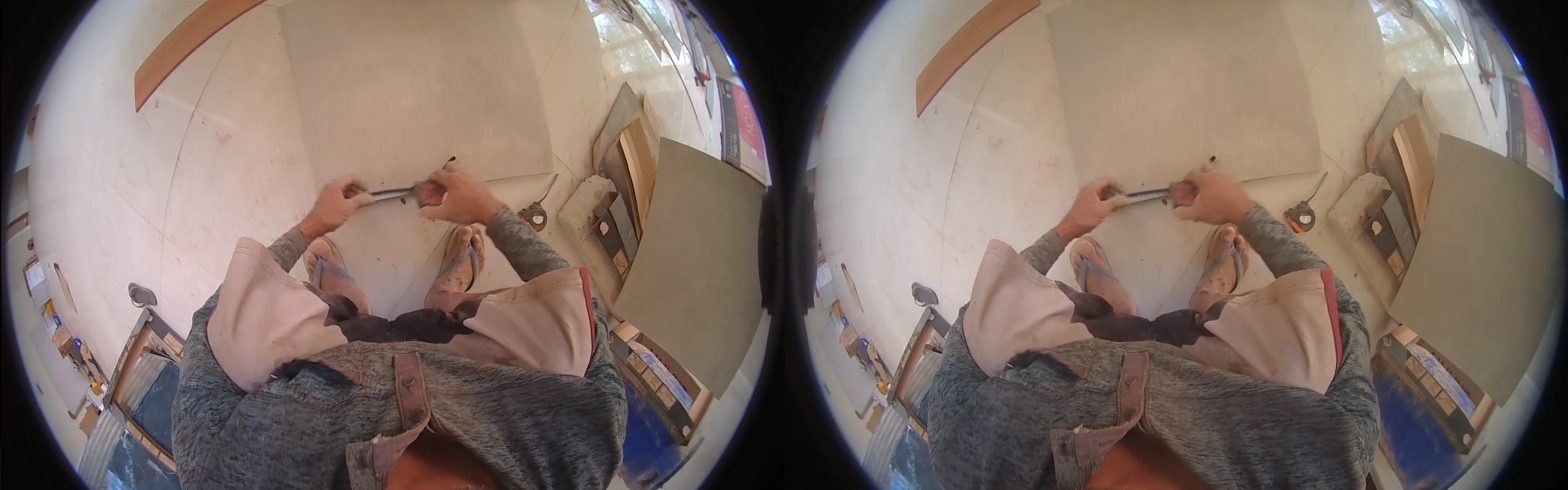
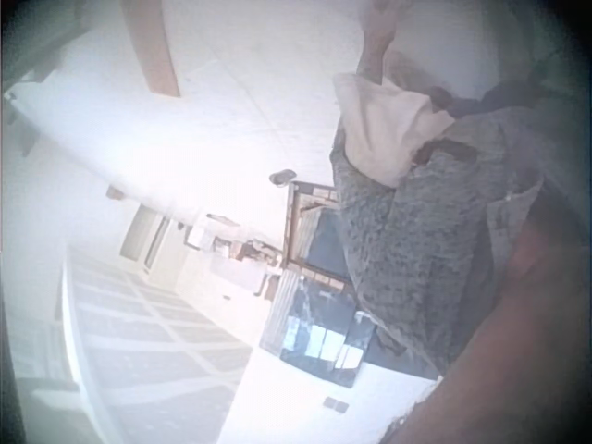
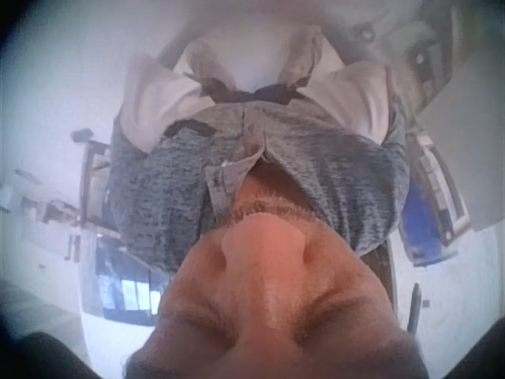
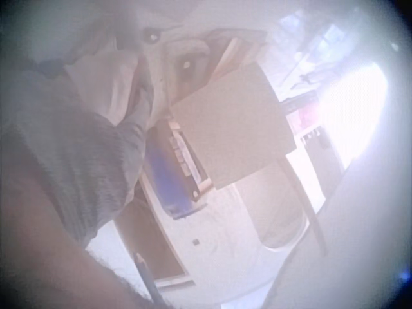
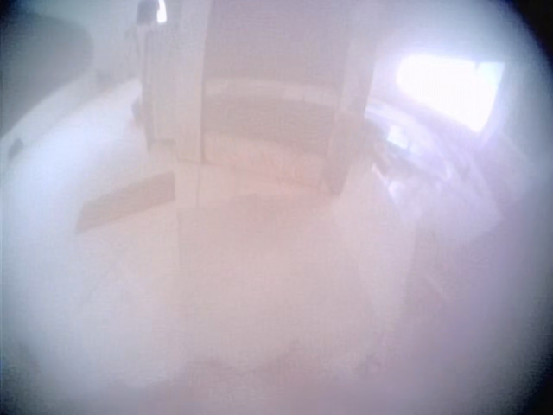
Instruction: The person measures a tile with a tape measure, marks it with a pencil, and then cuts it using a tile cutter.
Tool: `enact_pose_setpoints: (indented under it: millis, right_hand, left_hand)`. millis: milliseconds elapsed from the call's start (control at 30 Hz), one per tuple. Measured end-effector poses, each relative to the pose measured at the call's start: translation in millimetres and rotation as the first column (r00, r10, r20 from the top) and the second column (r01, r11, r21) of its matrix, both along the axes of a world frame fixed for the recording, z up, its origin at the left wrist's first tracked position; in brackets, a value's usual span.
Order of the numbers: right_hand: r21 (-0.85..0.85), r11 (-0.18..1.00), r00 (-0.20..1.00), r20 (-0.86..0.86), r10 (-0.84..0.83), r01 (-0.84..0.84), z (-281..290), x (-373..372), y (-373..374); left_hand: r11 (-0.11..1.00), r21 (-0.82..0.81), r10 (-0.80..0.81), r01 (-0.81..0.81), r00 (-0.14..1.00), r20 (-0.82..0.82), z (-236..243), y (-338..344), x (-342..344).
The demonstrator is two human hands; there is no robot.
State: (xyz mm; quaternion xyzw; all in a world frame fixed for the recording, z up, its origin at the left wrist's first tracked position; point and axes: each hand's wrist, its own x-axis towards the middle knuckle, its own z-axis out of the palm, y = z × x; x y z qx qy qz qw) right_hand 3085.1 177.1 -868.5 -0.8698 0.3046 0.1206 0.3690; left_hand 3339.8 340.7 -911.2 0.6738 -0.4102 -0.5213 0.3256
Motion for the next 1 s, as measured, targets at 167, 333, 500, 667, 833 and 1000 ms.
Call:
enact_pose_setpoints:
  millis: [167,333,500,667,833,1000]
  right_hand:
    - [-0.107,0.979,0.975,-0.122,-0.184,0.172,-4.8,-65.7,-54.7]
    - [-0.154,0.963,0.948,-0.195,-0.251,0.223,0.0,-95.7,-80.3]
    - [-0.179,0.957,0.929,-0.254,-0.27,0.229,4.3,-109.5,-100.2]
    - [-0.166,0.954,0.915,-0.281,-0.289,0.25,1.7,-120.6,-103.2]
    - [-0.203,0.95,0.905,-0.308,-0.293,0.239,-4.0,-126.6,-105.3]
    - [-0.245,0.944,0.891,-0.345,-0.296,0.219,-14.0,-136.6,-103.8]
  left_hand:
    - [0.976,0.197,0.114,-0.094,0.989,-0.093,-12.2,22.2,49.2]
    - [0.941,0.293,0.19,-0.167,0.98,-0.052,-28.6,45.5,63.6]
    - [0.927,0.327,0.194,-0.182,0.981,-0.002,-39.8,50.3,68.9]
    - [0.924,0.315,0.191,-0.215,0.976,0.105,-46.9,59.8,78.6]
    - [0.926,0.294,0.202,-0.238,0.968,0.148,-58.6,65.9,76.2]
    - [0.948,0.228,0.172,-0.221,0.961,0.217,-59.5,62.6,67.3]
